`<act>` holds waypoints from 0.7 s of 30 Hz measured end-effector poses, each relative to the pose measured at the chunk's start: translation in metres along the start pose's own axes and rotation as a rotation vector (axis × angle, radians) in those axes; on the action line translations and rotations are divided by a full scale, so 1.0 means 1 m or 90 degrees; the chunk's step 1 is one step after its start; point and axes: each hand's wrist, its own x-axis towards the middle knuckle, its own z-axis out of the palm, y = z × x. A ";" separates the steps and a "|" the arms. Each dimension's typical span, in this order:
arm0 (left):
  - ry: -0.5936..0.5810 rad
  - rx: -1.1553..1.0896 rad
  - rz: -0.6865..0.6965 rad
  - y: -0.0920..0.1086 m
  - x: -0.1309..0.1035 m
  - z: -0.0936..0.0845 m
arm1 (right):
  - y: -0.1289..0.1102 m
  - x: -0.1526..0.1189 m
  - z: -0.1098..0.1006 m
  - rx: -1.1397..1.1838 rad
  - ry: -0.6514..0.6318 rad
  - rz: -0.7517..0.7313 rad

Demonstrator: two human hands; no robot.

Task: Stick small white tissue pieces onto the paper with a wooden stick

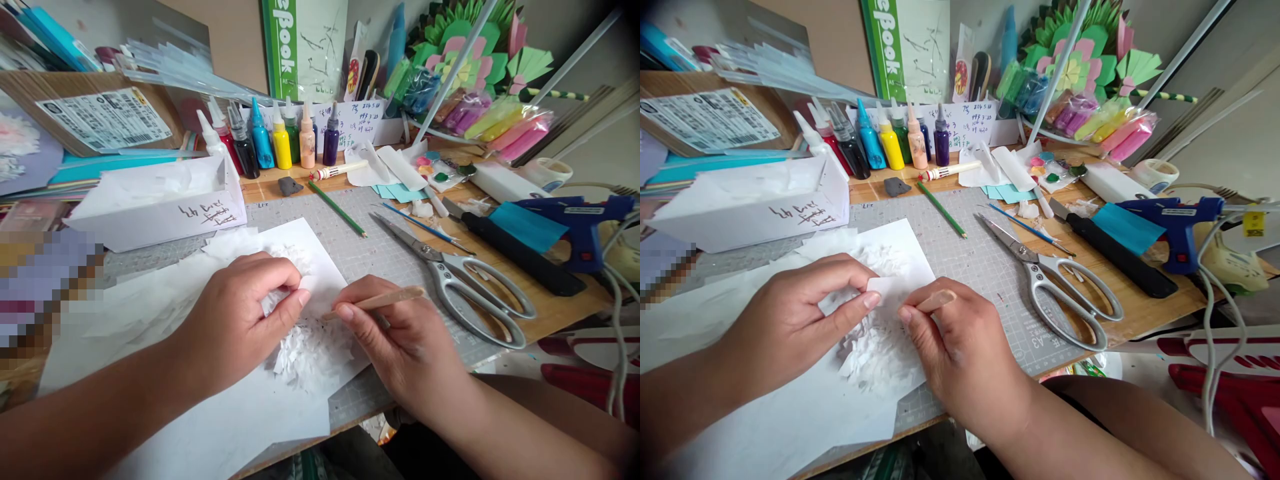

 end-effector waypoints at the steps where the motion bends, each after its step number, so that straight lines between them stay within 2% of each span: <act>1: -0.002 -0.002 0.001 0.000 0.000 0.000 | 0.001 0.001 0.001 -0.009 -0.006 -0.004; 7: 0.010 -0.003 0.020 -0.002 0.002 0.001 | 0.004 0.009 0.006 -0.041 -0.048 0.031; 10: 0.013 -0.005 0.024 -0.004 0.001 0.002 | 0.006 0.007 0.003 0.022 -0.021 0.078; 14: 0.021 -0.009 0.030 -0.003 0.000 0.002 | 0.007 -0.001 -0.003 0.184 0.070 0.143; 16: 0.031 -0.006 0.032 -0.003 0.000 0.002 | 0.006 -0.004 -0.005 0.231 0.089 0.157; 21: 0.044 -0.001 0.061 -0.001 -0.001 0.000 | 0.001 -0.004 -0.007 0.130 0.038 0.137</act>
